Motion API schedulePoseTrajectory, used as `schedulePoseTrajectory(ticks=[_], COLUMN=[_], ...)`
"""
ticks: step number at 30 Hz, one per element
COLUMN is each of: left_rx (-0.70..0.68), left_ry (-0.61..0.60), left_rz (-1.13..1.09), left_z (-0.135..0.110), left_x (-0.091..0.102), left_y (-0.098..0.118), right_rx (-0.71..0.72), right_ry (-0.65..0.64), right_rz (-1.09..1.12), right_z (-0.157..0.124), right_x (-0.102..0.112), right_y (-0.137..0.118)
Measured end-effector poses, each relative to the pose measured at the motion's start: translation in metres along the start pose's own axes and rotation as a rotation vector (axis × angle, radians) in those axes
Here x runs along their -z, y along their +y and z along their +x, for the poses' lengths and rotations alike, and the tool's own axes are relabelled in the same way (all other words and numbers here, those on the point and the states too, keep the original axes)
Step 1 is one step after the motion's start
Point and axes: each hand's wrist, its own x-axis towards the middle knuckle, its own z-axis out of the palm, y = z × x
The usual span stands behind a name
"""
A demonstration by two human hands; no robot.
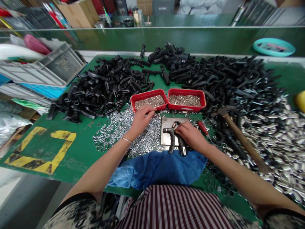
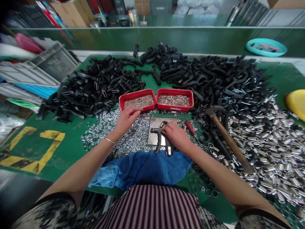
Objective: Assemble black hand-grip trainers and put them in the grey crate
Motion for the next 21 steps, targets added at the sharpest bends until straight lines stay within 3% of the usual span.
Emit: schedulePoseTrajectory(ticks=[2, 5, 8, 12, 15, 17, 19, 21], left_rx=[0.018, 0.076, 0.186, 0.299, 0.297, 0.281, 0.248, 0.198], left_ry=[-0.012, -0.102, -0.314, -0.488, -0.438, -0.355, -0.253, -0.145], left_rz=[0.103, 0.375, 0.639, 0.801, 0.803, 0.753, 0.691, 0.609], left_z=[0.016, 0.045, 0.071, 0.086, 0.081, 0.075, 0.069, 0.065], left_x=[0.005, 0.013, 0.017, 0.013, 0.010, 0.009, 0.009, 0.007], left_y=[-0.011, -0.031, -0.042, -0.040, -0.039, -0.043, -0.046, -0.045], right_rx=[-0.061, -0.299, -0.454, -0.538, -0.591, -0.580, -0.584, -0.594], right_ry=[0.065, 0.209, 0.109, -0.035, -0.077, 0.002, 0.042, -0.063], right_rz=[0.020, -0.276, -0.615, -0.608, -0.536, -0.477, -0.288, -0.014], right_z=[-0.015, -0.054, -0.094, -0.119, -0.118, -0.112, -0.106, -0.098], right_x=[0.017, 0.051, 0.079, 0.096, 0.107, 0.114, 0.115, 0.110], right_y=[0.012, 0.045, 0.082, 0.108, 0.105, 0.093, 0.073, 0.049])
